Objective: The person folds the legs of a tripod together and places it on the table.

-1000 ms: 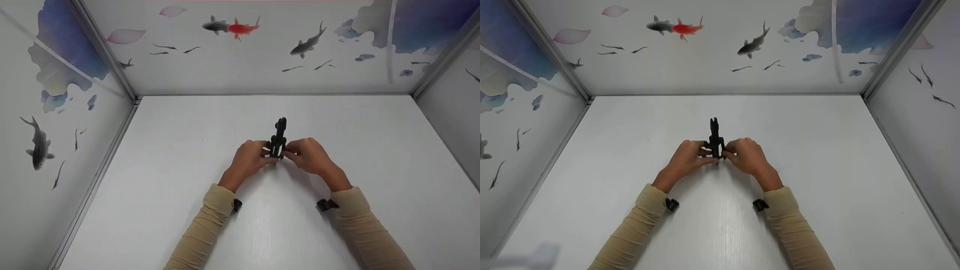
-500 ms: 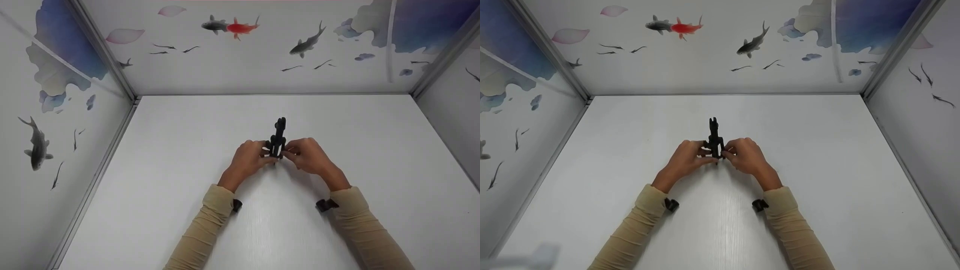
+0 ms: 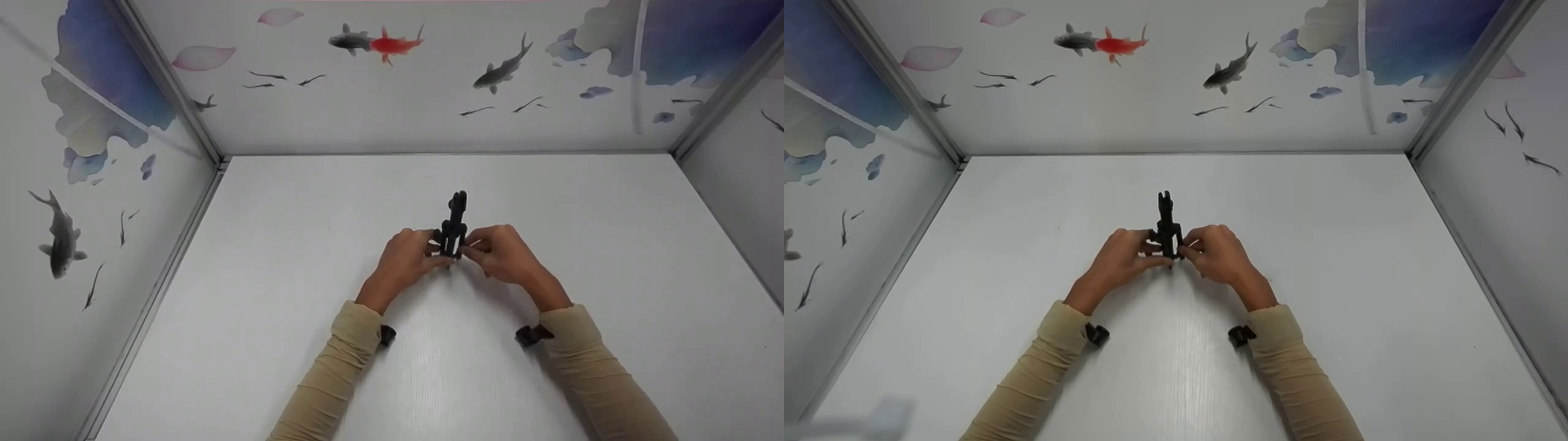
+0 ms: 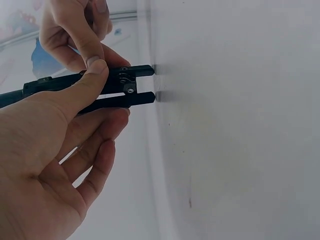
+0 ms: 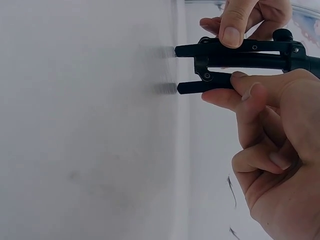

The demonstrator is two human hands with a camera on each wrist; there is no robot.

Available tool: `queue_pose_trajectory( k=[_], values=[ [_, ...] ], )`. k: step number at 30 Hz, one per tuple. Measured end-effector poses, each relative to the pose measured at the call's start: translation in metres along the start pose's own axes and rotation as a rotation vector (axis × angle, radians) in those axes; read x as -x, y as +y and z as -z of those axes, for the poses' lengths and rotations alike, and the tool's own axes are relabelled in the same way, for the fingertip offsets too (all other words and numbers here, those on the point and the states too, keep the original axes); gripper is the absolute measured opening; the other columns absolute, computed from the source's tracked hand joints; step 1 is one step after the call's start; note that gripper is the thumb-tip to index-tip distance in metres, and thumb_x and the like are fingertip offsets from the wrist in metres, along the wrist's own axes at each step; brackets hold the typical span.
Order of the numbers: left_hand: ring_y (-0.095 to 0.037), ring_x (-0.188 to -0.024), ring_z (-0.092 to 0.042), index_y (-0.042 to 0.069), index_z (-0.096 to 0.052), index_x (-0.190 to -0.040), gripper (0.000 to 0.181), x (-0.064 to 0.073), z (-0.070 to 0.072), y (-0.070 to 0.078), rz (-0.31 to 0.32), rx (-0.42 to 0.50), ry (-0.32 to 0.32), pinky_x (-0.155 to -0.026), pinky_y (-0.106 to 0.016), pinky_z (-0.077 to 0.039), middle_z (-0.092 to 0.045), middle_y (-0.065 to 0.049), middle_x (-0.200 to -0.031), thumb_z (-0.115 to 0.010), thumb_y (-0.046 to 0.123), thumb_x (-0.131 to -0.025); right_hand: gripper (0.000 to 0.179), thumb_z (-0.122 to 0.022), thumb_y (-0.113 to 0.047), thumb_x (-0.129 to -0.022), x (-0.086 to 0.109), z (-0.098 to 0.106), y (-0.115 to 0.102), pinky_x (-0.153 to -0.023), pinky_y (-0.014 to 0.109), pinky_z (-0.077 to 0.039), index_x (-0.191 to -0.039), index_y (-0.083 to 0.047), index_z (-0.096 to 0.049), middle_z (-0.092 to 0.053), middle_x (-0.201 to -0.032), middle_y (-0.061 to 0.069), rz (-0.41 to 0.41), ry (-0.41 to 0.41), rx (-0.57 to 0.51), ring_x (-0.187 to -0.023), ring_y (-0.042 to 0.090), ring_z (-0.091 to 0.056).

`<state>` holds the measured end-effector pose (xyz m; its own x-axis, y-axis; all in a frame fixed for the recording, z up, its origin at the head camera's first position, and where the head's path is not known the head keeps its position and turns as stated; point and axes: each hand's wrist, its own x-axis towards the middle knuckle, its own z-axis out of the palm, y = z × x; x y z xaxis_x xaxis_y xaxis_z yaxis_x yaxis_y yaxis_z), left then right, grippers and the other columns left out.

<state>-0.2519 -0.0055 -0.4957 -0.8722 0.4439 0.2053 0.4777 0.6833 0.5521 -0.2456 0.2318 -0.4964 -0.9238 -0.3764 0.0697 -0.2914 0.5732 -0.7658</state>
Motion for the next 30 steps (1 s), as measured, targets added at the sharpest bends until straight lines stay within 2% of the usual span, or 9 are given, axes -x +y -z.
queue_pose_trajectory(
  k=[8, 13, 18, 30],
  values=[
    [-0.017, -0.089, -0.076, 0.018, -0.082, -0.107, 0.031, -0.0007, 0.0015, 0.0020, 0.015, 0.004, -0.017, -0.075, -0.035, -0.057, -0.084, -0.002, -0.098, -0.087, 0.043, -0.091, 0.013, -0.072, -0.008, -0.103, -0.0007, -0.0008, 0.0024, -0.048, 0.027, -0.046, -0.111, -0.004, -0.081, -0.084, -0.093, 0.015, 0.008, 0.014, -0.026, -0.045, 0.015, -0.061],
    [-0.018, -0.095, -0.078, 0.019, -0.082, -0.107, 0.030, -0.0009, 0.0008, 0.0017, 0.020, -0.002, -0.016, -0.078, -0.035, -0.059, -0.085, -0.001, -0.104, -0.088, 0.043, -0.090, 0.013, -0.072, -0.008, -0.103, -0.0013, -0.0020, 0.0034, -0.047, 0.026, -0.044, -0.112, -0.005, -0.081, -0.084, -0.093, 0.015, -0.008, 0.010, -0.040, -0.045, 0.014, -0.061],
    [-0.017, -0.090, -0.076, 0.021, -0.083, -0.107, 0.029, -0.0007, 0.0000, 0.0011, 0.016, -0.008, -0.014, -0.075, -0.035, -0.057, -0.085, 0.000, -0.102, -0.088, 0.044, -0.090, 0.012, -0.072, -0.008, -0.103, -0.0017, -0.0030, 0.0044, -0.047, 0.026, -0.043, -0.111, -0.005, -0.081, -0.084, -0.095, 0.016, -0.022, 0.002, -0.059, -0.044, 0.012, -0.059],
    [-0.019, -0.086, -0.070, 0.018, -0.082, -0.106, 0.030, 0.0006, 0.0000, 0.0037, 0.018, -0.024, -0.021, -0.074, -0.036, -0.054, -0.084, -0.002, -0.097, -0.087, 0.044, -0.090, 0.011, -0.072, -0.009, -0.103, -0.0014, -0.0025, 0.0070, -0.045, 0.025, -0.041, -0.110, -0.005, -0.081, -0.083, -0.087, 0.014, -0.013, -0.001, -0.083, -0.043, 0.010, -0.056]
  ],
)
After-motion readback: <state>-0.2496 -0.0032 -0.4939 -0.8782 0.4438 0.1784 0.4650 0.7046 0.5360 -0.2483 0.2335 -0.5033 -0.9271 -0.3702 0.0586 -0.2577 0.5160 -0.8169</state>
